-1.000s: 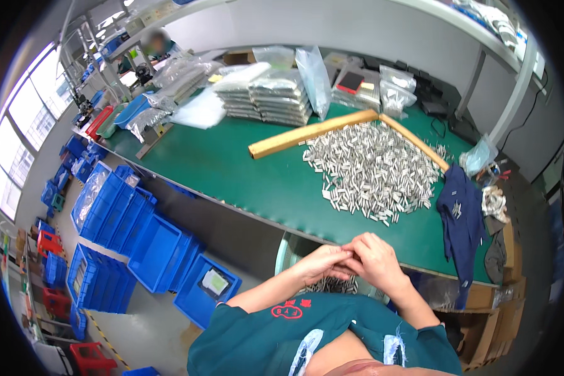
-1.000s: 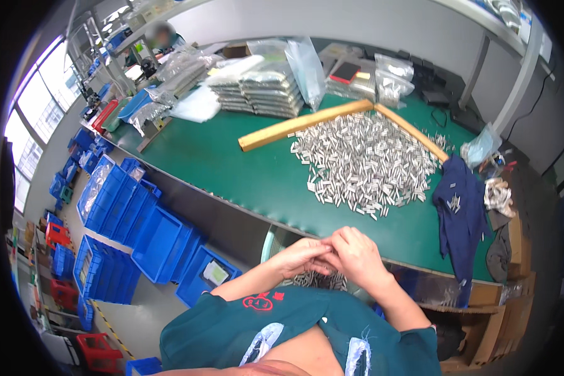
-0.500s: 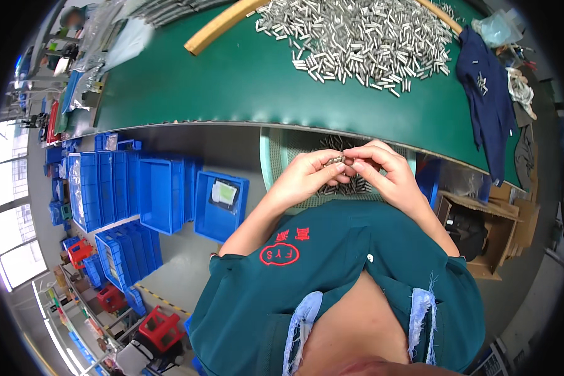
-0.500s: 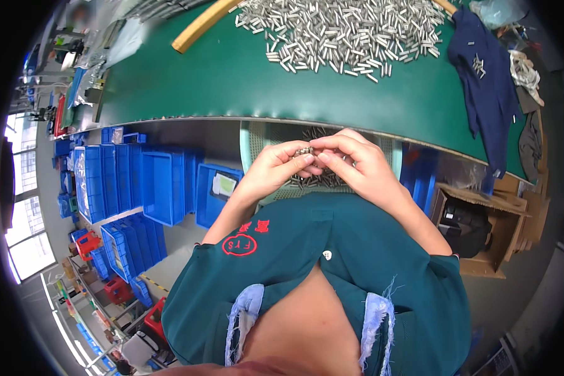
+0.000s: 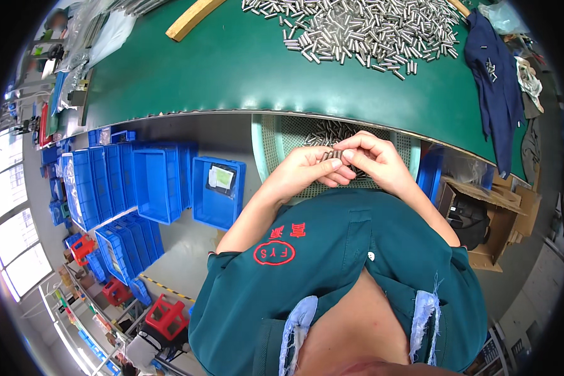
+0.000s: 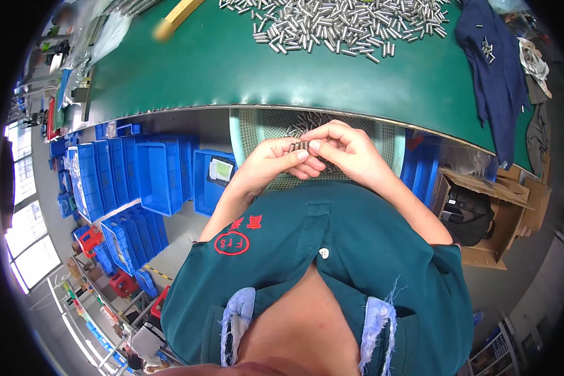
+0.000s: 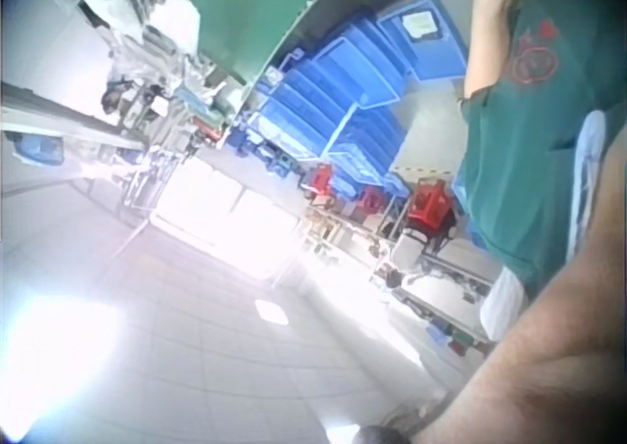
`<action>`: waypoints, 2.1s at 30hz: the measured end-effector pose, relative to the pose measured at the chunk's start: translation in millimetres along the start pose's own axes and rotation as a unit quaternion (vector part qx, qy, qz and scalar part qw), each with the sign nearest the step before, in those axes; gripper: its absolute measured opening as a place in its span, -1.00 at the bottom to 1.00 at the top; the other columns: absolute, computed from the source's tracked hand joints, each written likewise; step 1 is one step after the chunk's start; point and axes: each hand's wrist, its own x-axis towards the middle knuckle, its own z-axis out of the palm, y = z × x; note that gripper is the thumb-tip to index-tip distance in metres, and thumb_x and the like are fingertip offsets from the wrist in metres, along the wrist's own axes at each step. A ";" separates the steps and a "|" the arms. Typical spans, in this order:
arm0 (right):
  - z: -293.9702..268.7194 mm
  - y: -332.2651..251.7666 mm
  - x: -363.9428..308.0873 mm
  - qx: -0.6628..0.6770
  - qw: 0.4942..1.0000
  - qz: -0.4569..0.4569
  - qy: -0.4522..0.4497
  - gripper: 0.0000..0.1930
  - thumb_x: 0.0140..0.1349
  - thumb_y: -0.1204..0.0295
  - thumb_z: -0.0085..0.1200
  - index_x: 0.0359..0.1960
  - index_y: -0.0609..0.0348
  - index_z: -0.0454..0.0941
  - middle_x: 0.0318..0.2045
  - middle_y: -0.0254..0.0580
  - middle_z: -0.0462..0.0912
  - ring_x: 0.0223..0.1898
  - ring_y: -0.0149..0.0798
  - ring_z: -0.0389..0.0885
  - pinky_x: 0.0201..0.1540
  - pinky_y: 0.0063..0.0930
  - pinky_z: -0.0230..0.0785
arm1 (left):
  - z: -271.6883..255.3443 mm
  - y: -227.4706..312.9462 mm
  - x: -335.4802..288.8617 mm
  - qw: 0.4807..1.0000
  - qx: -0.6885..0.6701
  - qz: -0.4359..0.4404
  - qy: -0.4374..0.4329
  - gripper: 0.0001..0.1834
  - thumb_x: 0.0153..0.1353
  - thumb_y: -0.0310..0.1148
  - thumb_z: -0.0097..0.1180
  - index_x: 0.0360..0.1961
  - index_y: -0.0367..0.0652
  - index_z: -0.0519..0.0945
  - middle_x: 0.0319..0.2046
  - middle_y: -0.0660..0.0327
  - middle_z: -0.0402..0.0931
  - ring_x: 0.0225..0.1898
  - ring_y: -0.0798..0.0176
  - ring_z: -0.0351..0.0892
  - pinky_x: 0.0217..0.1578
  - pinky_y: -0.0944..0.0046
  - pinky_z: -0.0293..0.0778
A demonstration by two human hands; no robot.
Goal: The person sorts small metal components by hand, taking them from a pile and arranging them into a plastic basket.
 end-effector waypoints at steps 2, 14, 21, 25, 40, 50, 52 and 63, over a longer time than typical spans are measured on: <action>-1.5 1.2 0.8 -0.027 0.999 -0.020 -0.001 -0.80 0.30 0.43 0.07 -0.09 0.19 0.62 -0.30 -0.36 0.55 -0.37 -0.57 0.44 -0.28 -0.63 0.34 | -0.2 -0.4 0.7 1.000 0.005 -0.005 0.000 -0.63 0.34 -0.21 0.04 -0.03 -0.31 0.54 -0.19 0.03 0.64 -0.18 0.22 0.66 -0.14 0.30 0.56; -1.3 -6.5 0.8 -0.030 0.999 0.006 0.013 -0.79 0.33 0.40 0.04 -0.10 0.21 0.62 -0.27 -0.29 0.61 -0.27 -0.49 0.53 -0.20 -0.57 0.40 | 3.7 4.8 0.8 1.000 0.016 0.000 0.009 -0.63 0.35 -0.21 0.03 -0.03 -0.32 0.54 -0.19 0.01 0.64 -0.19 0.22 0.66 -0.16 0.30 0.56; -2.2 -8.7 1.7 -0.074 0.997 -0.005 0.020 -0.79 0.38 0.38 -0.02 -0.10 0.21 0.60 -0.25 -0.34 0.63 -0.24 -0.51 0.52 -0.18 -0.58 0.41 | 4.4 8.0 1.9 1.000 0.013 -0.014 0.004 -0.64 0.36 -0.22 0.01 -0.02 -0.32 0.53 -0.20 0.03 0.64 -0.19 0.25 0.66 -0.16 0.33 0.56; -6.3 -5.9 2.0 -0.115 0.993 -0.019 -0.007 -0.78 0.38 0.37 -0.03 -0.15 0.22 0.60 -0.26 -0.34 0.61 -0.25 -0.50 0.53 -0.16 -0.57 0.41 | 2.2 5.3 2.8 1.000 0.025 -0.004 -0.001 -0.65 0.37 -0.23 -0.01 -0.02 -0.31 0.53 -0.20 0.06 0.65 -0.19 0.27 0.66 -0.16 0.34 0.56; -6.0 -19.7 1.6 0.140 0.978 0.141 0.055 -0.72 0.33 0.27 0.03 -0.08 0.19 0.58 -0.56 -0.57 0.37 -0.51 -0.66 0.24 -0.53 -0.74 0.03 | -2.1 20.7 -5.9 0.999 0.030 0.030 0.017 -0.62 0.36 -0.25 0.00 0.02 -0.37 0.50 -0.21 -0.02 0.64 -0.21 0.22 0.68 -0.17 0.34 0.57; 4.8 -6.3 7.2 0.044 0.999 -0.004 0.006 -0.80 0.35 0.38 0.03 -0.14 0.20 0.63 -0.36 -0.44 0.55 -0.40 -0.59 0.39 -0.35 -0.67 0.26 | -1.0 10.5 1.3 1.000 0.014 0.011 -0.008 -0.69 0.36 -0.29 0.01 -0.09 -0.35 0.54 -0.22 0.02 0.65 -0.19 0.26 0.66 -0.17 0.33 0.57; 4.1 -2.9 8.5 0.005 1.000 -0.027 0.007 -0.81 0.34 0.41 0.04 -0.14 0.20 0.63 -0.33 -0.41 0.54 -0.39 -0.56 0.40 -0.32 -0.64 0.29 | -0.8 9.3 1.4 1.000 0.014 0.010 -0.015 -0.70 0.36 -0.29 0.01 -0.10 -0.35 0.55 -0.23 0.02 0.65 -0.19 0.26 0.66 -0.17 0.33 0.58; 4.5 -8.6 1.7 -0.261 0.953 -0.153 0.029 -0.83 0.10 0.51 0.26 -0.23 0.11 0.67 -0.34 -0.31 0.51 -0.48 -0.50 0.41 -0.46 -0.61 0.28 | 6.2 1.9 5.1 0.982 0.181 0.010 0.048 -0.74 0.34 -0.35 0.01 -0.12 -0.34 0.59 -0.28 0.17 0.66 -0.23 0.38 0.64 -0.18 0.39 0.55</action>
